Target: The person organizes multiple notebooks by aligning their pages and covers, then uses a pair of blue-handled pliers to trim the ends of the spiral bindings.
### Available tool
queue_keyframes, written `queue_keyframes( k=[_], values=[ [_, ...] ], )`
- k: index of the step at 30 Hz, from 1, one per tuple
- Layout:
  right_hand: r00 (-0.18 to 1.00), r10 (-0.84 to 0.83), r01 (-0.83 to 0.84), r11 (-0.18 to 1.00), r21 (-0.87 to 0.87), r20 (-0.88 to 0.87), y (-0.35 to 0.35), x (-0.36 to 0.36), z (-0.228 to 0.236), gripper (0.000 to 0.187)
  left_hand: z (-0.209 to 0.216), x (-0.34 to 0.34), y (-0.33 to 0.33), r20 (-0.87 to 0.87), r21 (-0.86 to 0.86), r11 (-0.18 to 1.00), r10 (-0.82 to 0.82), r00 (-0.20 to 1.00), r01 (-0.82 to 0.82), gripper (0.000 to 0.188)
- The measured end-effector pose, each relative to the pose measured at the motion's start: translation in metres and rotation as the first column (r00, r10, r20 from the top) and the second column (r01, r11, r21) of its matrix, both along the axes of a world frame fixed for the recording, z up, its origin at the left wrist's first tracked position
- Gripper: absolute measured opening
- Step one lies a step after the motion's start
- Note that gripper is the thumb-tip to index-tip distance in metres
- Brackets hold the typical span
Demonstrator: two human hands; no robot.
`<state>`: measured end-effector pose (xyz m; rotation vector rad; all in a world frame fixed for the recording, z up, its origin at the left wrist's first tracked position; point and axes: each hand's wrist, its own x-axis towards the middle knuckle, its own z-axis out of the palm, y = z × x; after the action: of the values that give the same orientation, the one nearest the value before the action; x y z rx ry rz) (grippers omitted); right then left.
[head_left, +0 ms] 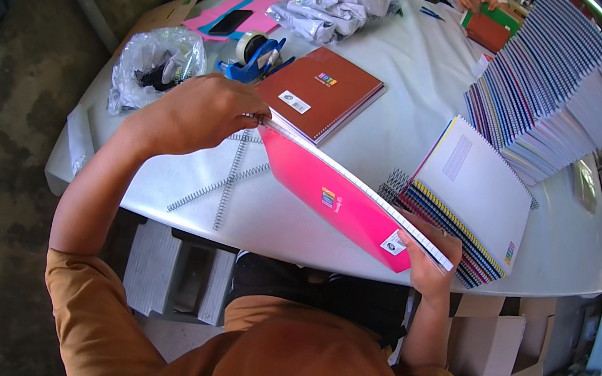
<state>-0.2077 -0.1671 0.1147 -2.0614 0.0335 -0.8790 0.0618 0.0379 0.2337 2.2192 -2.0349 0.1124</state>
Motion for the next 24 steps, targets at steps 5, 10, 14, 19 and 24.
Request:
queue_keyframes(
  k=[5,10,14,19,24],
  values=[
    [0.999,-0.027,0.009,0.899,0.437,0.035,0.001,-0.007,-0.026,0.017,-0.003,-0.006,-0.015,-0.19,0.016,1.0,0.0,0.982,0.004,0.018],
    [0.999,-0.051,0.046,0.907,0.419,-0.001,-0.004,-0.013,-0.031,0.019,-0.002,-0.003,-0.024,-0.184,-0.012,1.0,0.016,0.983,-0.019,0.019],
    [0.997,-0.061,0.067,0.974,0.215,-0.036,-0.016,-0.015,-0.022,0.024,-0.002,-0.014,-0.034,-0.181,-0.122,0.99,0.052,0.982,-0.075,0.017],
    [0.997,-0.081,0.07,0.898,0.435,0.007,-0.013,-0.015,-0.042,0.023,-0.01,-0.006,-0.045,-0.001,-0.127,0.992,-0.016,1.0,0.016,0.028],
    [0.992,-0.126,0.127,0.981,0.144,-0.014,-0.019,-0.013,-0.031,0.022,-0.008,-0.016,-0.051,0.107,-0.148,0.989,-0.007,0.994,0.023,0.028]
  ],
)
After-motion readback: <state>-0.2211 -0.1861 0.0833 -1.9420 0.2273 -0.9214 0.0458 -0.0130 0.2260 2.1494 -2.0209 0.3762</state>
